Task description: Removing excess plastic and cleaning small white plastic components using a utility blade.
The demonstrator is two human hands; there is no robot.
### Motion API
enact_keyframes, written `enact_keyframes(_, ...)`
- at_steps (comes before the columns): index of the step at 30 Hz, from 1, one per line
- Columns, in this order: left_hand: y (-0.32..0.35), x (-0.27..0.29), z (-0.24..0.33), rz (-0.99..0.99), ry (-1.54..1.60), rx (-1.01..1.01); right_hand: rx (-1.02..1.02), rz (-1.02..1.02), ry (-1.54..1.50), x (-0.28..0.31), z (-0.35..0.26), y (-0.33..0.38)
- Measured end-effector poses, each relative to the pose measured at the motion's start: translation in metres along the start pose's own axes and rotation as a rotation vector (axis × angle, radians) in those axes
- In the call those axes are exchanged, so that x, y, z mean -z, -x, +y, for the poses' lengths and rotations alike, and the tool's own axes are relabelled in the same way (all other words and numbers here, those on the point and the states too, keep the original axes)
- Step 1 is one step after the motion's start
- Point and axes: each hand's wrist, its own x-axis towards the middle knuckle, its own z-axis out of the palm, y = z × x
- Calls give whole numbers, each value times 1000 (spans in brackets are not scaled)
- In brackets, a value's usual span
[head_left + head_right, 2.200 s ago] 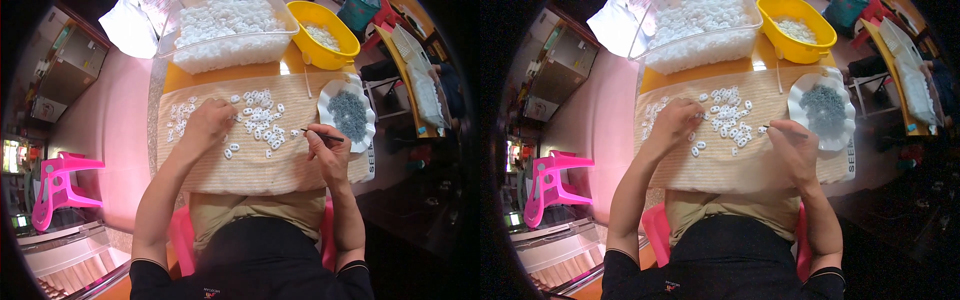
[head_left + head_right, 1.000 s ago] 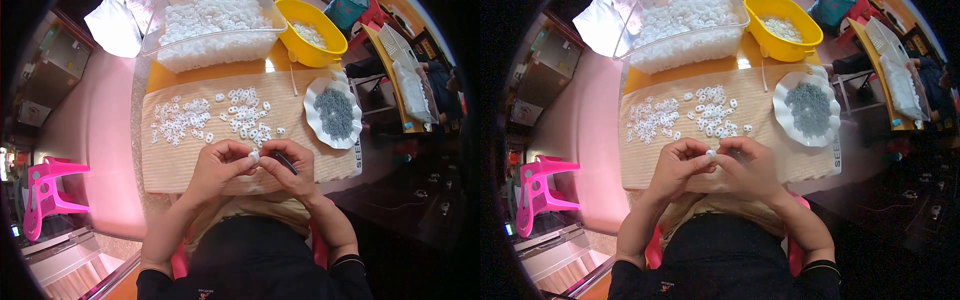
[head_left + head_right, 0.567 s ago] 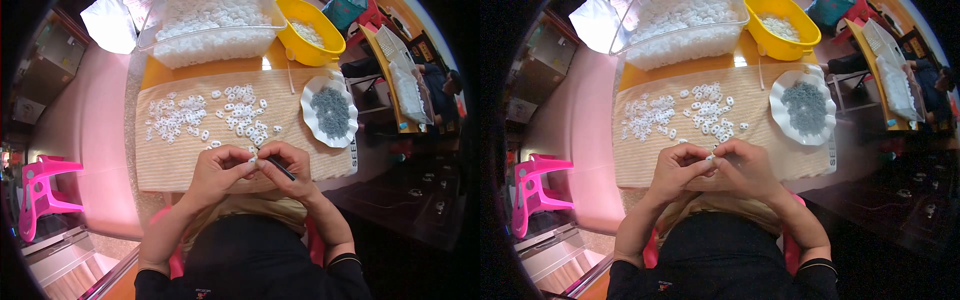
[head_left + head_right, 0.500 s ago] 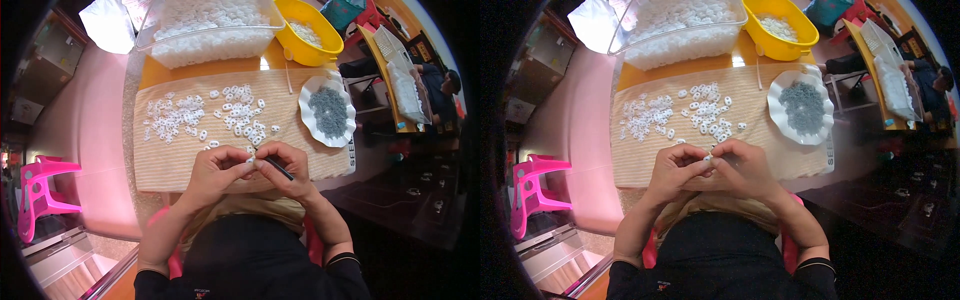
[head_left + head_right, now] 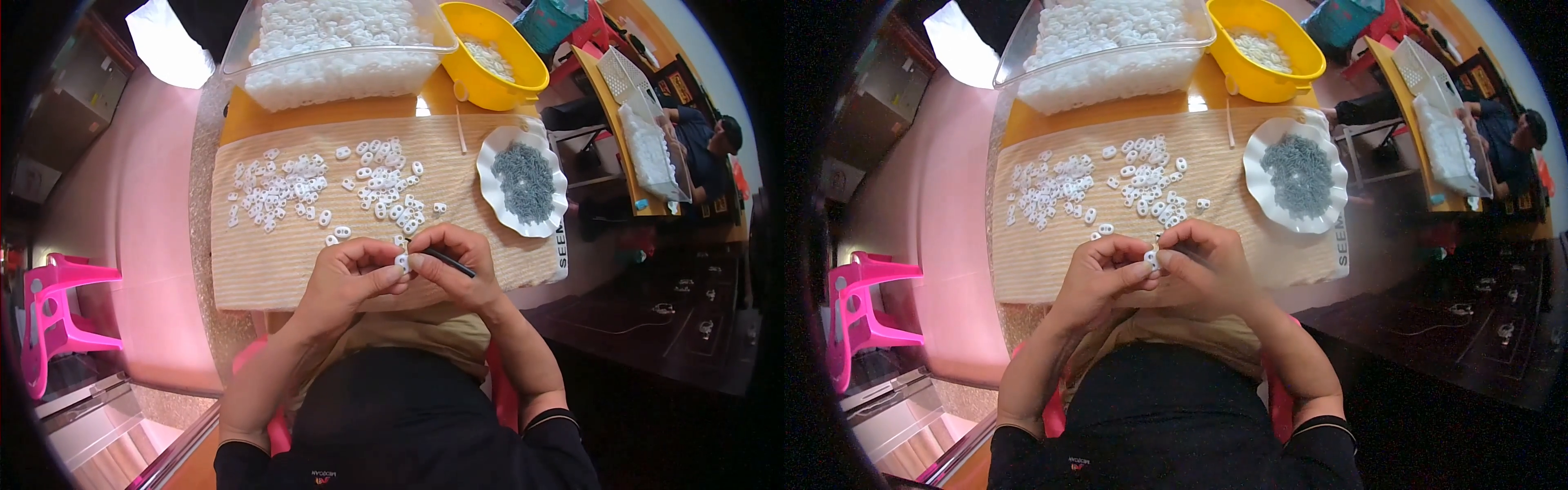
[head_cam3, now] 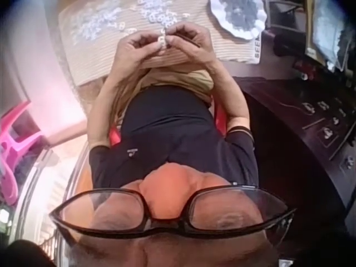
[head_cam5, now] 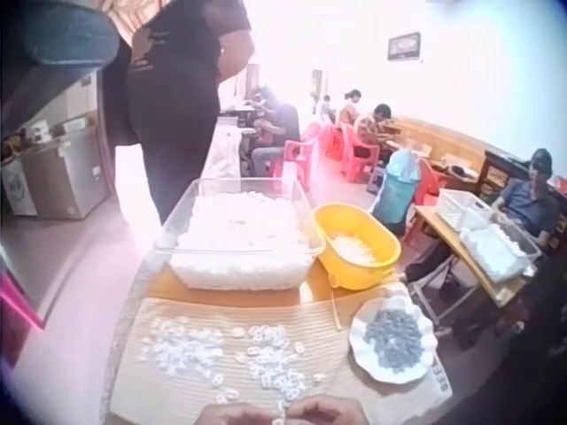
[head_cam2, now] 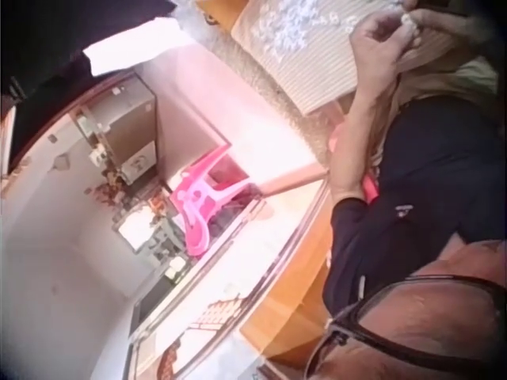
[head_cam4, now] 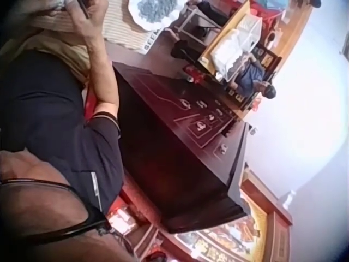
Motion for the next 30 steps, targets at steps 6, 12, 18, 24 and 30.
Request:
enact_keyframes(6,2,0,-3,19,88,74,-65,8,-85,0,0,0)
enact_keyframes(12,3,1,-6,26,147,97,-12,54,-74,2,-1,0)
enact_keyframes(18,2,2,-8,67,206,101,59,129,163,7,-8,1)
enact_keyframes(24,3,2,-10,58,232,86,321,24,422,8,-10,1)
enact_keyframes(30,4,0,-12,87,252,63,334,10,504,-8,-10,7)
